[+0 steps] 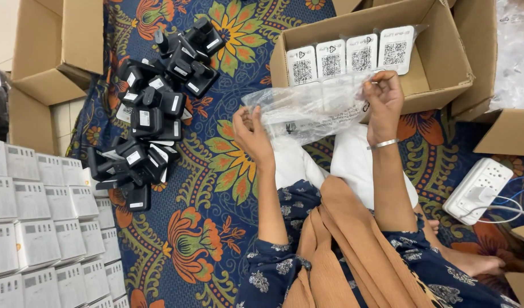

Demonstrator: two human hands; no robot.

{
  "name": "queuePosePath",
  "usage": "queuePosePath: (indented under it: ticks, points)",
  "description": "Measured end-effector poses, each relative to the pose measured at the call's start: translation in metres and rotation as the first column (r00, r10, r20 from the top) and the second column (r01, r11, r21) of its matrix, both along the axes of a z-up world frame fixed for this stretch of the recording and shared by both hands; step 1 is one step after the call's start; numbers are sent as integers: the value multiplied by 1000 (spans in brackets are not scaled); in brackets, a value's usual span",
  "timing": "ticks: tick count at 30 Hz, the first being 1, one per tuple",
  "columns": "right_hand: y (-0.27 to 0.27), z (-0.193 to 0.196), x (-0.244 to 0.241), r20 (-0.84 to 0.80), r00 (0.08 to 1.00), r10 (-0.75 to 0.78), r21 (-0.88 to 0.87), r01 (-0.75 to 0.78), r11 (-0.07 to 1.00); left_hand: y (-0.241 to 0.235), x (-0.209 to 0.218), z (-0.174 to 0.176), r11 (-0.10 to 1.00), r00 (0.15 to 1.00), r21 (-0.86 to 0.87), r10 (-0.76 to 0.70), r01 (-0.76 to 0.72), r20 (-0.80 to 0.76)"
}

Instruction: The person packages small electronic devices into plastic bags and places them into cardboard boxes.

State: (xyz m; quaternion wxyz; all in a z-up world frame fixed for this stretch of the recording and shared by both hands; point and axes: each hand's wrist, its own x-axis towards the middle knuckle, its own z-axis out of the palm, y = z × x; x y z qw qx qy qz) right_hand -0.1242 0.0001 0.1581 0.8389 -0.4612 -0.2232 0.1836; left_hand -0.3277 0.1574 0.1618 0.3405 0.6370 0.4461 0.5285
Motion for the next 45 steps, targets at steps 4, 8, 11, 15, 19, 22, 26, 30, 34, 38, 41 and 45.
queuePosePath:
  ticks: [4,8,11,15,19,22,26,30,34,38,41,45]
  points:
    - [2,-4,-1,65,987,-148,-23,150,988,2,-1,-7,997,999,-70,38,-39,-16]
    - [1,-4,-1,155,943,-296,24,296,955,9,-5,-22,980,985,-112,-156,163,68]
    - [0,-6,1,166,928,-333,20,335,942,2,-5,0,945,960,-172,-267,278,86]
    - [-1,-8,2,152,932,-329,21,329,944,-5,-6,13,981,979,-34,-194,192,-67]
    - [-4,-2,1,168,946,-277,-20,284,959,-11,-10,30,938,940,345,94,26,-327]
    - [-6,2,-1,226,950,-214,-98,241,966,-10,-13,30,935,921,354,152,-17,-358]
    - [-6,2,-1,260,948,-185,-172,234,957,0,-13,11,978,929,181,163,-107,-333]
    - [-5,-11,3,240,947,-214,-50,232,971,14,-11,-27,879,911,-371,-146,299,386]
    - [-2,-8,0,190,935,-300,-45,313,949,1,-10,6,686,830,-523,-223,506,511]
    - [-1,-12,6,228,932,-281,-49,299,953,1,-6,-16,517,663,-419,-627,746,408]
    - [-3,-8,12,249,948,-197,-121,232,965,8,-9,-39,528,652,-433,-727,731,216]
    - [0,-12,40,353,928,-116,-171,186,967,41,-14,-142,667,777,-481,-627,569,49]
